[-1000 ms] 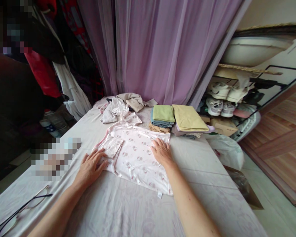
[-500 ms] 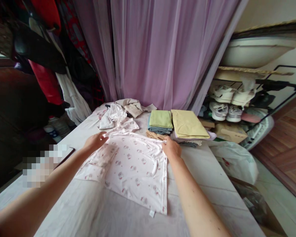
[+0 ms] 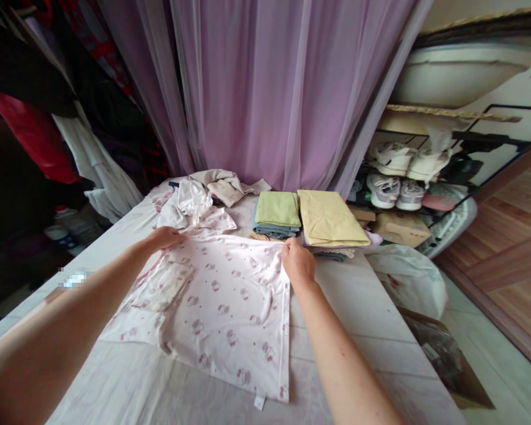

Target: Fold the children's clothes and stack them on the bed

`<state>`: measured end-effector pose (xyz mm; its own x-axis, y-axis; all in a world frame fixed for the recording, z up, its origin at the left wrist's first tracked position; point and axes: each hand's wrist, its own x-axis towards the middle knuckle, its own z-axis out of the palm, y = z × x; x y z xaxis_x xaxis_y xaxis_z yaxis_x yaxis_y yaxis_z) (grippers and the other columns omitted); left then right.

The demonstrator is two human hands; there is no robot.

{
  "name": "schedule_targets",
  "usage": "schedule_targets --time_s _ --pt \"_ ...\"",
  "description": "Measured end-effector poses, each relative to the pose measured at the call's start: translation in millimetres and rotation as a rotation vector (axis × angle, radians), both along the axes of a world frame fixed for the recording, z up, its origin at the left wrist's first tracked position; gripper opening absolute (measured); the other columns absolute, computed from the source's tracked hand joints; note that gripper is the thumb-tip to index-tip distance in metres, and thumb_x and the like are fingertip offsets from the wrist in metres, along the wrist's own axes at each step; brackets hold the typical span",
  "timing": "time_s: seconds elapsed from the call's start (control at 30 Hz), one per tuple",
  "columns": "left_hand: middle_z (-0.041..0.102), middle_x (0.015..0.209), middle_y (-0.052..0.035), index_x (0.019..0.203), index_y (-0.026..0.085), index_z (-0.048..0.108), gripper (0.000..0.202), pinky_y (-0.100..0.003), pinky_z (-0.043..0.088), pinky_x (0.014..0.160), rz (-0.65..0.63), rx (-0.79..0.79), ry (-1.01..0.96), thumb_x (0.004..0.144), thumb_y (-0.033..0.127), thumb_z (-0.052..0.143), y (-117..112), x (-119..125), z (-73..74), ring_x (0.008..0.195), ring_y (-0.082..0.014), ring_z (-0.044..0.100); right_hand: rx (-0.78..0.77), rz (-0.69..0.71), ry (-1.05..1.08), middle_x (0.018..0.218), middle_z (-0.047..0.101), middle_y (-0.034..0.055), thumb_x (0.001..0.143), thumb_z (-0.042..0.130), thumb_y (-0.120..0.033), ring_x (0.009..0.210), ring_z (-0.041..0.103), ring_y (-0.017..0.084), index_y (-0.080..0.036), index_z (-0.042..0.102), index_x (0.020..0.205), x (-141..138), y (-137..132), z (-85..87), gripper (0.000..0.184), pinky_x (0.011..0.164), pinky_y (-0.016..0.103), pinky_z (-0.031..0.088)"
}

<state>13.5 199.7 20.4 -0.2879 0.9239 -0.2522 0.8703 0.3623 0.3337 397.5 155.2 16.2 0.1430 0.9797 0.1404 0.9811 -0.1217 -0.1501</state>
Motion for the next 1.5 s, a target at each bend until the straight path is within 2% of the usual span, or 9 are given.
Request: schedule_targets --time_s 0.17,0.33,0.47,0.57,0.67,0.83,1.03,1.17,1.5 --pt "0.076 0.088 -0.0029 0.103 0.02 0.067 0.038 -0.023 0.05 0.057 0.132 0.141 -0.117 0.092 0.045 0.04 -17.2 5.7 -13.1 0.064 -0.0151 0.069 0.004 -0.005 -0.038 0.088 0.074 0.0095 0.1 0.037 -0.032 0.076 0.067 0.02 -0.02 0.063 0.111 -9.7 2.4 -8.5 0.031 0.061 0.027 0.035" --pt "0.075 0.103 -0.0054 0.132 0.02 0.049 0.046 -0.027 0.053 0.068 0.167 0.283 -0.131 0.091 0.042 0.048 -37.5 14.6 -16.3 0.081 -0.0191 0.072 0.011 0.009 -0.008 0.094 0.074 0.0106 0.097 0.038 -0.029 0.08 0.068 0.024 -0.019 0.05 0.135 -14.8 -12.1 -9.6 0.041 0.065 0.03 0.043" --pt "0.065 0.128 -0.0105 0.135 0.018 0.05 0.046 -0.039 0.047 0.099 -0.213 0.542 0.057 0.092 0.033 0.044 -81.7 34.3 -29.0 0.117 -0.0249 0.061 0.094 0.194 0.074 0.119 0.068 0.0133 0.094 0.039 -0.024 0.104 0.064 0.024 -0.016 0.047 0.14 -30.6 -37.0 -11.2 0.047 0.086 0.032 0.046" --pt "0.053 0.144 -0.0102 0.136 0.02 0.054 0.047 -0.045 0.032 0.114 -0.566 0.536 0.159 0.096 0.039 0.039 -122.4 54.9 -44.3 0.136 -0.0266 0.044 0.069 0.435 0.089 0.143 0.053 0.0131 0.096 0.036 -0.029 0.13 0.048 0.023 -0.014 0.046 0.142 -50.9 -56.6 -23.0 0.05 0.106 0.034 0.037" --pt "0.042 0.153 -0.0095 0.143 0.022 0.047 0.056 -0.05 0.026 0.117 -0.617 0.401 0.24 0.096 0.05 0.039 -148.1 70.0 -52.4 0.143 -0.0292 0.033 -0.049 0.533 0.044 0.157 0.034 0.0112 0.097 0.035 -0.039 0.143 0.03 0.024 -0.016 0.04 0.147 -63.1 -70.7 -36.5 0.055 0.115 0.044 0.023" --pt "0.038 0.155 -0.0081 0.148 0.021 0.041 0.061 -0.052 0.022 0.118 -0.56 0.301 0.278 0.095 0.053 0.04 -152.6 77.4 -46.2 0.145 -0.0299 0.029 -0.142 0.433 -0.002 0.16 0.029 0.0075 0.098 0.034 -0.044 0.146 0.023 0.023 -0.022 0.039 0.148 -47.3 -77.1 -41.7 0.055 0.117 0.051 0.013" --pt "0.036 0.156 -0.0079 0.148 0.023 0.04 0.061 -0.052 0.02 0.118 -0.552 0.29 0.275 0.096 0.054 0.037 -151.7 78.6 -41.8 0.146 -0.0304 0.027 0.111 0.196 0.099 0.138 0.057 0.0103 0.098 0.035 -0.027 0.128 0.047 0.02 -0.018 0.061 0.128 -5.7 -96.5 -50.6 0.041 0.107 0.036 0.032" --pt "0.032 0.158 -0.007 0.149 0.027 0.038 0.059 -0.054 0.017 0.117 -0.538 0.242 0.276 0.096 0.053 0.035 -152.4 83.5 -38.7 0.147 -0.0317 0.023 0.183 -0.026 0.102 0.13 0.063 0.0081 0.091 0.044 -0.019 0.123 0.05 0.023 -0.022 0.071 0.111 8.8 -117.4 -57.9 0.034 0.103 0.036 0.034" --pt "0.032 0.159 -0.0045 0.149 0.037 0.036 0.053 -0.058 0.017 0.114 -0.461 0.204 0.356 0.097 0.044 0.03 -158.5 98.8 -37.3 0.146 -0.0321 0.022 0.029 0.008 0.16 0.142 0.054 0.0058 0.09 0.049 -0.028 0.132 0.042 0.021 -0.029 0.067 0.122 5.5 -111.9 -44.2 0.037 0.108 0.041 0.027"
